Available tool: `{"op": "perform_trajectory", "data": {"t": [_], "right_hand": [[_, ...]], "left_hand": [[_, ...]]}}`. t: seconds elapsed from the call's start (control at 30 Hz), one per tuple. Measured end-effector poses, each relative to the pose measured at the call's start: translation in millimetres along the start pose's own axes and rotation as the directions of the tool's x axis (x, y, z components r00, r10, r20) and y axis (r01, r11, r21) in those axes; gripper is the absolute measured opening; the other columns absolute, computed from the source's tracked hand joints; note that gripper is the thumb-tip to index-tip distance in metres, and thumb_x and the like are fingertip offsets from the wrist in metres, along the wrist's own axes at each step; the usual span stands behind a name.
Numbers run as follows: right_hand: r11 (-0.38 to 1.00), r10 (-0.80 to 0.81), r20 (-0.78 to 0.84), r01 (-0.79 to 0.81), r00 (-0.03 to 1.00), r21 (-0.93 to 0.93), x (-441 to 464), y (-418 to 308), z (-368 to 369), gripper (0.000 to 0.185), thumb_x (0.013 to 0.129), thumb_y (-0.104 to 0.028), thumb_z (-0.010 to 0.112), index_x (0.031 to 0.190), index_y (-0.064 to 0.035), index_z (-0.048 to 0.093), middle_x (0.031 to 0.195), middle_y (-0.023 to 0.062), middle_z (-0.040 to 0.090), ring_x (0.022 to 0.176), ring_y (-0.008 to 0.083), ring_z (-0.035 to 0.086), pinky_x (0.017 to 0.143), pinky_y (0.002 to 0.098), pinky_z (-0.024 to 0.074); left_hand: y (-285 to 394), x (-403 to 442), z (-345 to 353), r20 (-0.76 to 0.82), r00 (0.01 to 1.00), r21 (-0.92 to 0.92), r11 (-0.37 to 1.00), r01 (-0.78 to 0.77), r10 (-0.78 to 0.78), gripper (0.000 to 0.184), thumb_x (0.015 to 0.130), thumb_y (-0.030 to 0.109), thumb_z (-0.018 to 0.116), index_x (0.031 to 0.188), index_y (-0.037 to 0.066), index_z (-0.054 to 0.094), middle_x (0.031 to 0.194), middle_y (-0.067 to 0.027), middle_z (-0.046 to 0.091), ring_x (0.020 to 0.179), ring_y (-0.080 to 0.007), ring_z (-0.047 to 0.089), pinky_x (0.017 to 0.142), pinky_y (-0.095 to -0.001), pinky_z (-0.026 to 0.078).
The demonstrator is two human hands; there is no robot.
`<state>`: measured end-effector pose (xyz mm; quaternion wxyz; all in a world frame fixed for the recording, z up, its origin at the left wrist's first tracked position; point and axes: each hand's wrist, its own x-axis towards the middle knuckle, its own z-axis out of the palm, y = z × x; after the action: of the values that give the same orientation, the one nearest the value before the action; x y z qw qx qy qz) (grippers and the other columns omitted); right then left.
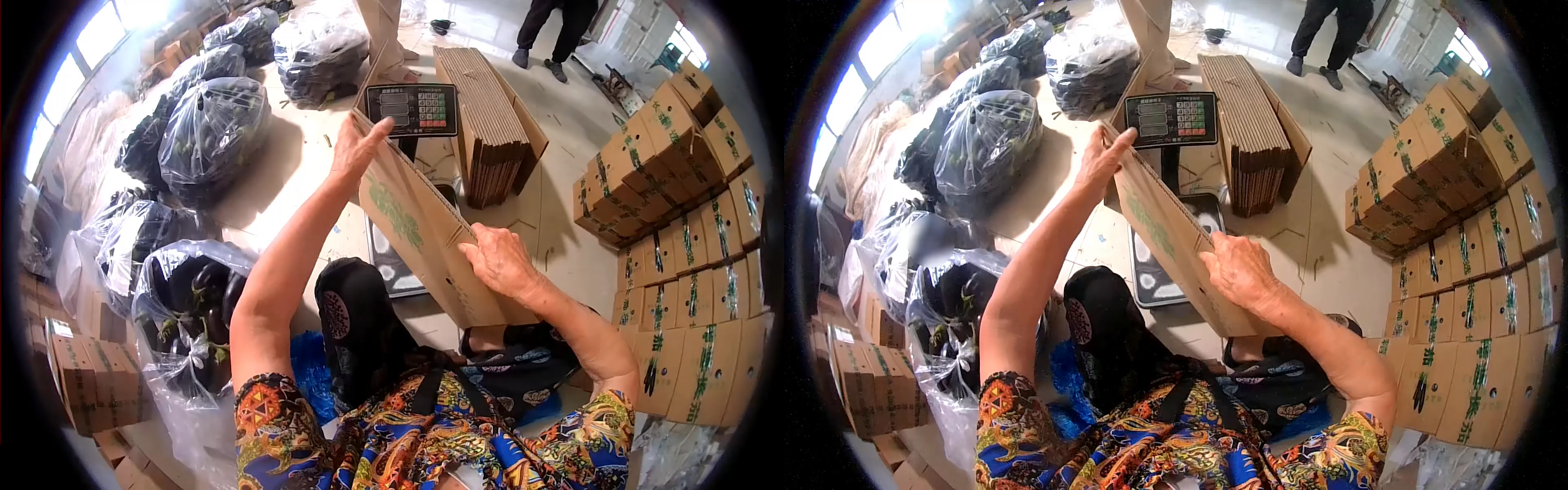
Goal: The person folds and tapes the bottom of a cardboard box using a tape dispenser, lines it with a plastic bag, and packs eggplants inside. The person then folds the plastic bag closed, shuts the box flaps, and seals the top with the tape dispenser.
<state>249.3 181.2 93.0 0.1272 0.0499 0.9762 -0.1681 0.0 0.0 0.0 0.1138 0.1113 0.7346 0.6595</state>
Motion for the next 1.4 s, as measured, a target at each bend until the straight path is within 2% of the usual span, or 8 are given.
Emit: {"op": "perform_trajectory", "data": {"t": [0.1, 0.17, 0.37, 0.57, 0.7, 0.8, 1.2, 1.4], "right_hand": [[0.869, -0.487, -0.283, 0.492, 0.826, -0.057, 42.4, -2.2, 60.6, 0.018, 0.093, -0.022, 0.055, 0.092, -0.0061, 0.062, 0.081, 0.0192, 0.052, 0.078, 0.0381, 0.057, 0.065, 0.0480, 0.0468], [0.905, -0.121, -0.172, 0.180, 0.978, 0.387, 37.3, -18.6, 33.0, 0.044, 0.096, -0.042, 0.054, 0.089, 0.0008, 0.057, 0.092, 0.0247, 0.060, 0.084, 0.0431, 0.059, 0.075, 0.0489, 0.0489], [0.224, -0.267, 0.114, -0.053, 0.957, 0.973, 62.2, 22.3, 59.6, 0.067, 0.099, -0.055, 0.047, 0.137, 0.0001, 0.045, 0.126, 0.0126, 0.055, 0.116, 0.0194, 0.052, 0.100, 0.0281, 0.0409], [0.747, -0.011, 0.092, -0.053, 0.996, 0.663, 48.3, 2.8, 8.4, 0.046, 0.098, -0.046, 0.055, 0.098, -0.0004, 0.061, 0.089, 0.0077, 0.064, 0.081, 0.0165, 0.058, 0.079, 0.0295, 0.0487], [0.895, -0.280, -0.227, 0.168, 0.933, -0.414, 79.3, 35.1, 8.9, 0.026, 0.090, -0.022, 0.053, 0.078, -0.0018, 0.065, 0.086, 0.0154, 0.068, 0.080, 0.0305, 0.066, 0.071, 0.0417, 0.0526], [0.935, 0.054, -0.391, 0.090, 0.919, 0.342, 69.4, 34.1, -31.9, 0.027, 0.091, -0.025, 0.057, 0.081, -0.0007, 0.065, 0.075, 0.0127, 0.065, 0.068, 0.0217, 0.061, 0.066, 0.0352, 0.0485], [0.977, 0.135, -0.521, -0.027, 0.843, 0.210, 102.1, 62.5, -14.6, 0.026, 0.090, -0.024, 0.055, 0.081, -0.0007, 0.051, 0.071, 0.0251, 0.055, 0.068, 0.0425, 0.055, 0.064, 0.0459, 0.0443], [0.965, -0.179, -0.483, 0.249, 0.857, 0.085, 110.4, 43.5, -18.9, 0.027, 0.093, -0.025, 0.054, 0.079, -0.0017, 0.051, 0.068, 0.0232, 0.056, 0.061, 0.0410, 0.058, 0.058, 0.0459, 0.0451]], "left_hand": [[2.9, 16.8, -28.8, -0.116, 0.990, 0.058, 0.995, -0.077, 0.083, 0.089, 0.078, 0.043, 0.078, 0.144, 0.001, 0.035, 0.142, -0.0204, 0.045, 0.126, -0.0307, 0.048, 0.103, -0.0412, 0.041], [2.9, 28.0, -22.9, -0.021, 0.998, -0.013, 0.998, -0.057, 0.057, 0.093, 0.081, 0.039, 0.076, 0.151, 0.004, 0.026, 0.147, -0.0181, 0.039, 0.130, -0.0289, 0.046, 0.106, -0.0399, 0.040], [27.6, 13.1, -25.3, 0.158, 0.987, -0.259, 0.966, 0.010, 0.032, 0.085, 0.086, 0.032, 0.071, 0.154, 0.014, 0.023, 0.140, -0.0108, 0.048, 0.119, -0.0227, 0.052, 0.089, -0.0403, 0.046], [50.7, -9.7, -42.2, 0.096, 0.993, -0.294, 0.955, -0.037, 0.068, 0.080, 0.080, 0.017, 0.067, 0.151, 0.009, 0.030, 0.141, -0.0108, 0.045, 0.115, -0.0216, 0.055, 0.087, -0.0344, 0.047], [34.2, 7.7, -60.0, 0.151, 0.935, -0.219, 0.933, -0.286, 0.322, 0.061, 0.076, 0.013, 0.058, 0.135, 0.000, 0.052, 0.091, -0.0035, 0.062, 0.076, -0.0102, 0.053, 0.065, -0.0251, 0.044], [57.8, -9.0, -81.3, 0.325, 0.908, 0.006, 0.960, -0.281, 0.264, 0.054, 0.071, 0.001, 0.049, 0.124, -0.005, 0.061, 0.106, -0.0071, 0.066, 0.094, -0.0159, 0.060, 0.083, -0.0260, 0.047], [60.6, -19.5, -54.6, 0.442, 0.887, 0.496, 0.788, -0.364, 0.132, 0.060, 0.077, 0.003, 0.063, 0.134, 0.014, 0.047, 0.119, -0.0183, 0.063, 0.105, -0.0311, 0.063, 0.085, -0.0461, 0.054], [76.4, 36.7, -50.9, 0.496, 0.686, 0.775, 0.085, -0.626, 0.532, 0.045, 0.078, 0.015, 0.069, 0.120, 0.009, 0.053, 0.107, -0.0165, 0.057, 0.106, -0.0345, 0.057, 0.092, -0.0454, 0.046]]}}
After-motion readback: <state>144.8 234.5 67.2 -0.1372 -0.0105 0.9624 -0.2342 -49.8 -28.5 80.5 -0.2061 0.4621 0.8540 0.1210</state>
